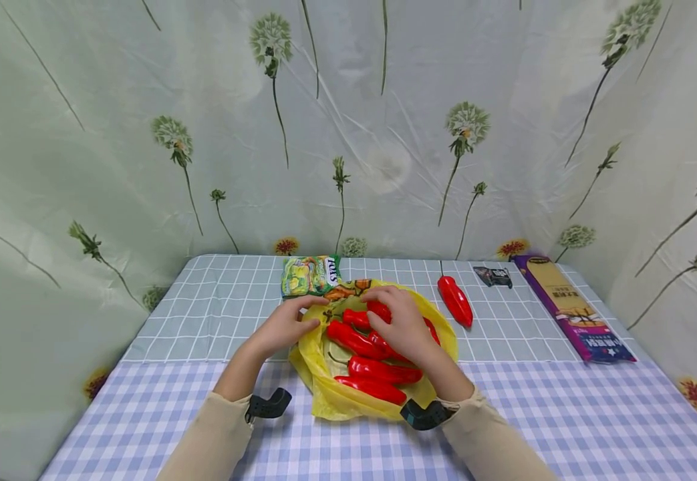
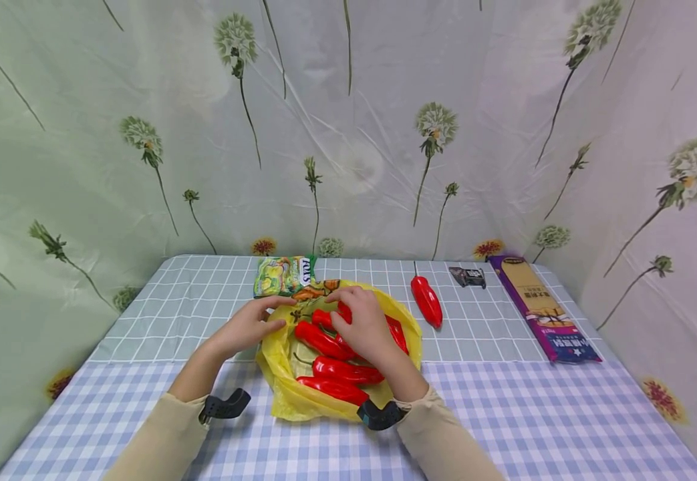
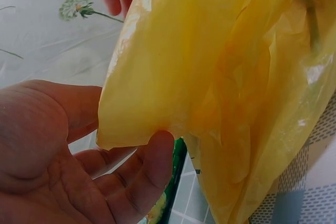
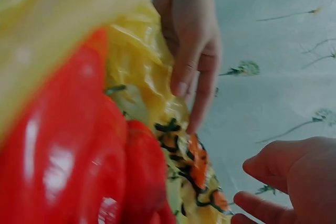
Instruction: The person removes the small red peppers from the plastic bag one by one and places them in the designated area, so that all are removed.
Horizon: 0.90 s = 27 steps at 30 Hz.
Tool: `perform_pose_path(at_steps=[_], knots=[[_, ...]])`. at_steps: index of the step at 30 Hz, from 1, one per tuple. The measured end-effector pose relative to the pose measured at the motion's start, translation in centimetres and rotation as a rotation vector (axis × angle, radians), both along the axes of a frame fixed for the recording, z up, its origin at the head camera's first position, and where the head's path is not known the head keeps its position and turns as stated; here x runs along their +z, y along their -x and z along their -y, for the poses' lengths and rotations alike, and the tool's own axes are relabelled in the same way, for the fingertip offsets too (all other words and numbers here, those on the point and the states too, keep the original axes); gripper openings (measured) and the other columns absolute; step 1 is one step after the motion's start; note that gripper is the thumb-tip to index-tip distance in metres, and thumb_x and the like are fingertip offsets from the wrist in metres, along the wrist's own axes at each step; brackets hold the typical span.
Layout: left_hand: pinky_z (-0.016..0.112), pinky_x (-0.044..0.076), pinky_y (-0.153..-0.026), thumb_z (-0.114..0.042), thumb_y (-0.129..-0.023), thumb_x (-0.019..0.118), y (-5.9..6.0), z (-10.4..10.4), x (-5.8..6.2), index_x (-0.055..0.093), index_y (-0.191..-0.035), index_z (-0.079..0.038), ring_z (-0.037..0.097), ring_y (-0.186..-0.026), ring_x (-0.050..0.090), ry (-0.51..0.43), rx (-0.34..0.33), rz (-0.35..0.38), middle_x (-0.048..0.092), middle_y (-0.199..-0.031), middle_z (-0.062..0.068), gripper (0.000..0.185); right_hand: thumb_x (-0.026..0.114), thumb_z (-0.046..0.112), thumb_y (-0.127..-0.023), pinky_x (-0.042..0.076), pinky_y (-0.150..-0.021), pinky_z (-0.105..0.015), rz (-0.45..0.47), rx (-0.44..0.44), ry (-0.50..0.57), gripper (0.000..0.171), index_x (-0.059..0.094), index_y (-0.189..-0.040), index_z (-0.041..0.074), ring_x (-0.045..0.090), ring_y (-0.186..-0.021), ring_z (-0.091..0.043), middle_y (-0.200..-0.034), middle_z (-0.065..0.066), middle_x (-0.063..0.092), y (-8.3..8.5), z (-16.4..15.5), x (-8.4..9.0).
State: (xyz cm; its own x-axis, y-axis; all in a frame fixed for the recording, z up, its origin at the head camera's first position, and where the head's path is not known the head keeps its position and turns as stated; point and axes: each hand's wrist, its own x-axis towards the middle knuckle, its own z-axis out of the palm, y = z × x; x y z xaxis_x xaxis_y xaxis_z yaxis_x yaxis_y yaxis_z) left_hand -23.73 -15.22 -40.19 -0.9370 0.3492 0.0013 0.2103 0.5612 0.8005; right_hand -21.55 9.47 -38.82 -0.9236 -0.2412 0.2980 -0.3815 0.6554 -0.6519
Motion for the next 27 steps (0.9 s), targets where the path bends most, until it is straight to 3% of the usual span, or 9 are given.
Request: perform_pose_path(at_steps=[11,15,27], knots=[[0.028,0.048,-0.068,-0.008,-0.096,0.061,0.1,0.1,-0.1,0.062,-0.133,-0.012,0.018,-0.08,0.052,0.002,-0.01,-0.017,0.061,-0.136,0.012,0.038,0.075,0.024,-0.088,0.053,-0.098,-0.044,0.135,0.09,-0.115,0.048,0.062,-0.134,0.018,0.058,-0.114,-0.022,-0.128,-0.005,0.063,-0.6,1.7,-1.6],[0.029,0.049,-0.072,-0.009,-0.096,0.062,0.0,0.0,0.0,0.063,-0.133,-0.013,0.02,-0.084,0.053,0.013,-0.002,-0.016,0.062,-0.136,0.011,0.037,0.075,0.027,-0.088,0.054,-0.096,-0.041,0.138,0.099,-0.162,0.049,0.062,-0.135,0.018,0.06,-0.11,-0.021,-0.125,-0.003,0.065,-0.7,2.0,-2.0],[0.03,0.047,-0.071,-0.009,-0.096,0.061,0.0,-0.1,0.0,0.062,-0.133,-0.012,0.019,-0.083,0.052,0.018,-0.01,-0.02,0.061,-0.137,0.012,0.037,0.076,0.03,-0.087,0.051,-0.1,-0.045,0.096,0.092,-0.276,0.048,0.063,-0.132,0.022,0.057,-0.117,-0.022,-0.128,0.0,0.066,-0.6,2.4,-3.0]])
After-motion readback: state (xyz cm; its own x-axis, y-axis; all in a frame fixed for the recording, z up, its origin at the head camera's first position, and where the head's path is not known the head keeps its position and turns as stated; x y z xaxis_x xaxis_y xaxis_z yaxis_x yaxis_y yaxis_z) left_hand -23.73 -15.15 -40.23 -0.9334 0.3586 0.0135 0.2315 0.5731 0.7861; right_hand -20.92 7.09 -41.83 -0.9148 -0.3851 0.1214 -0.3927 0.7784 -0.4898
